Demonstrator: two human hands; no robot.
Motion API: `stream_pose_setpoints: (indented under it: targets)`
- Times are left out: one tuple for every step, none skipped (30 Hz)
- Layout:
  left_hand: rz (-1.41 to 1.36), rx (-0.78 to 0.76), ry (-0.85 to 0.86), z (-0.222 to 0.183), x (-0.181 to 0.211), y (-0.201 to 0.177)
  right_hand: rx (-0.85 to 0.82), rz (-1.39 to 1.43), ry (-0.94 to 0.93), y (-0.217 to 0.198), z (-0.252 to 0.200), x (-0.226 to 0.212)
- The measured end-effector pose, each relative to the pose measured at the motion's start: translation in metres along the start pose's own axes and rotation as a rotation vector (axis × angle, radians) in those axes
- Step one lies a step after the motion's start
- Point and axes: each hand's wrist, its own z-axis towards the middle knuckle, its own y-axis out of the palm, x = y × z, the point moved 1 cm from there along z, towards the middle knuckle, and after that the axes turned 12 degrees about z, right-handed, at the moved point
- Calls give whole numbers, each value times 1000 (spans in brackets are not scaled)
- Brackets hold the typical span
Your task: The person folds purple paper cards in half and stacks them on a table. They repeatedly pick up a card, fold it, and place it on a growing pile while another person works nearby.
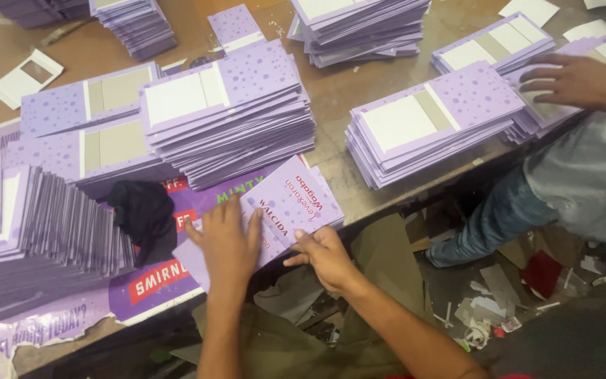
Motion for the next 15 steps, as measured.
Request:
stream_pose_setpoints:
  targets:
    - [-37,14,-6,0,-1,-12,-58,18,-10,1,-2,-4]
    - [-101,34,-6,0,-2,-26,-117,36,-21,3,-3,-8]
    - [-168,55,-8,-1,-4,-41,-153,75,-49,6,-2,-14]
    - [-234,76,-9,-1,-4,-55,-189,114,-77,11,0,-21]
    - [-198,108,21,-3,-4,-68,-223,152,-102,16,1,-27]
    - [-162,140,51,-4,-3,-78,-222,127,-119,22,3,-32]
    - [-127,168,77,-7,-1,-86,-218,100,-130,27,5,-38]
    - [-84,219,114,-10,2,-90,-214,72,-142,33,7,-43]
    - [-44,281,156,-10,6,-90,-204,101,-107,38,10,-48]
    - [-3,344,197,-11,9,-88,-193,129,-73,41,12,-54]
    - [37,340,214,-12,12,-81,-182,160,-41,42,15,-59]
    - [77,336,230,-12,17,-69,-253,271,-10,41,17,-63]
    - [116,327,249,-14,19,-57,-321,386,22,37,19,-66]
    - [98,279,245,-17,20,-45,-389,500,54,31,22,-67]
    - [78,230,239,-22,21,-32,-373,497,69,21,24,-67]
